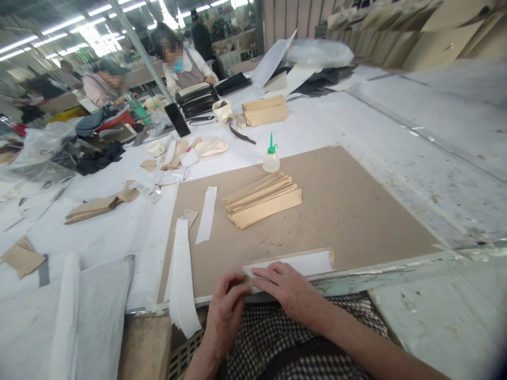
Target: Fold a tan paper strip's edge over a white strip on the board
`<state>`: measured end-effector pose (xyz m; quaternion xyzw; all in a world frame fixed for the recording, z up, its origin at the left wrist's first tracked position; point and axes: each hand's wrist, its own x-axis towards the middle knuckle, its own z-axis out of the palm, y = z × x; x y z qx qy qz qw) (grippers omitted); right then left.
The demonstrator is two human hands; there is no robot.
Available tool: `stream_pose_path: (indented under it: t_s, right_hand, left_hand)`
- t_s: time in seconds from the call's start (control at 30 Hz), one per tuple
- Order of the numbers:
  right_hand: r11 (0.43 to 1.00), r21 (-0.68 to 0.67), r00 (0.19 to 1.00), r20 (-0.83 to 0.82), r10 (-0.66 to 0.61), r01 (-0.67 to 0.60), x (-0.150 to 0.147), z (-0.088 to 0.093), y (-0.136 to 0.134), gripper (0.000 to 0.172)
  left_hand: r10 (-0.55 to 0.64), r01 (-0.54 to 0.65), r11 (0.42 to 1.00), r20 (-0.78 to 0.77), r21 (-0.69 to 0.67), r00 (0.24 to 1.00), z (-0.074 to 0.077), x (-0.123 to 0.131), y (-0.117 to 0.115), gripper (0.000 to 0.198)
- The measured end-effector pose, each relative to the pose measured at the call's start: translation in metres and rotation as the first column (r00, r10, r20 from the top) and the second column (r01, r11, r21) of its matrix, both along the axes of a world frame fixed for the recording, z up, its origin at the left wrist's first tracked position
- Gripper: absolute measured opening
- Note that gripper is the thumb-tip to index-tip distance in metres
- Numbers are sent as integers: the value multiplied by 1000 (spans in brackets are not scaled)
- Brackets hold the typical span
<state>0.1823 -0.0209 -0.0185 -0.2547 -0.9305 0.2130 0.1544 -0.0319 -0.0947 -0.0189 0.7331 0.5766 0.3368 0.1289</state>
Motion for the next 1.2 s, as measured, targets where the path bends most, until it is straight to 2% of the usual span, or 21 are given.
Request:
stream_pose_path:
  t_s: [0.1, 0.3, 0.57, 0.73, 0.83, 0.97, 1.1, 1.2]
  right_hand:
    - [1000, -6, 1000, 10, -6, 6, 0, -1, -1, 55]
    - [1000, -28, 1000, -10, -8, 8, 1, -3, -1, 53]
    - [999, -38, 1000, -1, -12, 12, 1, 2, -1, 54]
    - [997, 15, 997, 20, -81, 81, -9, 4, -3, 50]
    - [989, 74, 990, 47, -130, 126, -17, 2, -4, 50]
    - [984, 112, 986, 73, -147, 138, -21, 2, -5, 47]
    - [985, 111, 987, 79, -144, 134, -20, 2, -6, 46]
    - [986, 96, 986, 80, -144, 136, -19, 1, -6, 47]
  left_hand:
    - [66, -65, 997, -37, 35, 997, 0, -1, 5, 26]
    - [15, 1, 995, -159, 100, 987, -5, -3, 11, 33]
    - [-39, 52, 997, -228, 51, 973, -4, -7, 12, 36]
    - [-65, 64, 998, -243, -13, 968, -1, -9, 13, 36]
    - [-19, 14, 999, -125, -37, 992, 0, -8, 13, 31]
    - [125, -124, 992, 39, -37, 991, -1, -1, 15, 19]
    - [246, -244, 969, 68, -44, 967, -4, 6, 22, 13]
    - [274, -274, 962, 50, -17, 960, -8, 8, 27, 10]
